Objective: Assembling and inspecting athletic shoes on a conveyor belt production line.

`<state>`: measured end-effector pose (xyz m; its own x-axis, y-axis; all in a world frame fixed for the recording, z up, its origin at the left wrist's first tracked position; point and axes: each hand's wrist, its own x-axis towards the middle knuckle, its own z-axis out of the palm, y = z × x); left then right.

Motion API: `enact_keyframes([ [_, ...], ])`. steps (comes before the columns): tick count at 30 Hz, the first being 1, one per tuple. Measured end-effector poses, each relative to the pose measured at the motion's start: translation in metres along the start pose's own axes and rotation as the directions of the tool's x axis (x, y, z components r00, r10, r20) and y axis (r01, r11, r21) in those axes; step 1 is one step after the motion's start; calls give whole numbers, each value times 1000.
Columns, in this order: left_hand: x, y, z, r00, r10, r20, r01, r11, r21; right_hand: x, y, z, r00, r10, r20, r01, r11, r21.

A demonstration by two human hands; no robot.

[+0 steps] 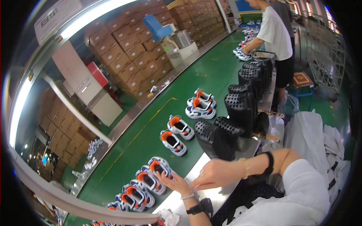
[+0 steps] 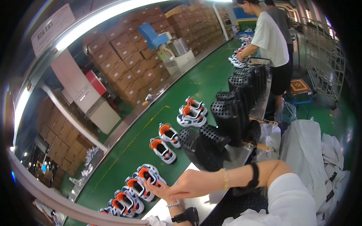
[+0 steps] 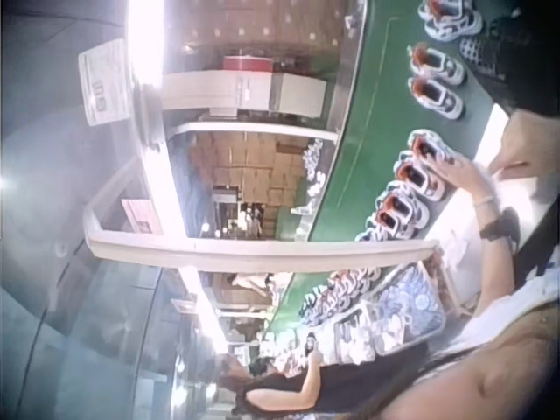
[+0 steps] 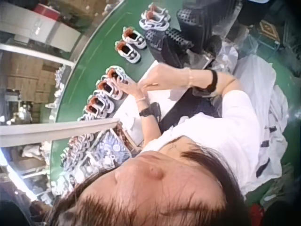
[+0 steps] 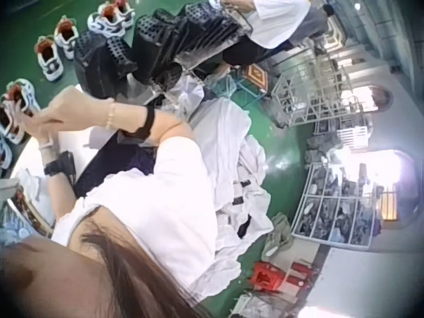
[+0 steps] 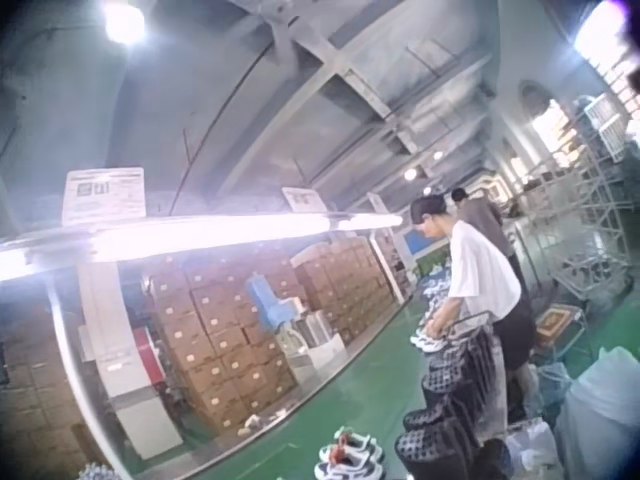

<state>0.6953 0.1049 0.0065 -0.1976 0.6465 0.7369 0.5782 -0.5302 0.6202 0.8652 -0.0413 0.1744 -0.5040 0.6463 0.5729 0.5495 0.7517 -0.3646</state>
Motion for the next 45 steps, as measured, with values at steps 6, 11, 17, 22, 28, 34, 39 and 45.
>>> enact_keyframes([
  [6,56,10,74,856,210,472,-232,973,-13,-31,18,-148,846,313,-432,-512,705,-492],
  [11,86,-36,119,620,95,779,-443,862,248,-86,72,-177,673,452,-586,-739,367,-565],
  [17,89,3,110,493,60,868,-504,833,228,-113,96,-172,600,564,-567,-795,347,-497],
  [22,85,-9,109,720,46,693,-381,860,339,-106,89,-173,569,590,-573,-804,250,-540],
  [28,59,-19,111,796,87,599,-403,815,417,-116,94,-179,612,609,-505,-756,263,-600],
  [34,71,-14,76,656,96,748,-392,891,230,-104,88,-187,566,657,-497,-793,268,-548],
  [39,25,38,48,780,-154,607,-83,935,344,-74,39,-199,504,531,-681,-856,409,-315],
  [45,-3,-17,32,880,-168,444,133,985,110,36,2,-68,801,551,-232,-582,808,-89],
])
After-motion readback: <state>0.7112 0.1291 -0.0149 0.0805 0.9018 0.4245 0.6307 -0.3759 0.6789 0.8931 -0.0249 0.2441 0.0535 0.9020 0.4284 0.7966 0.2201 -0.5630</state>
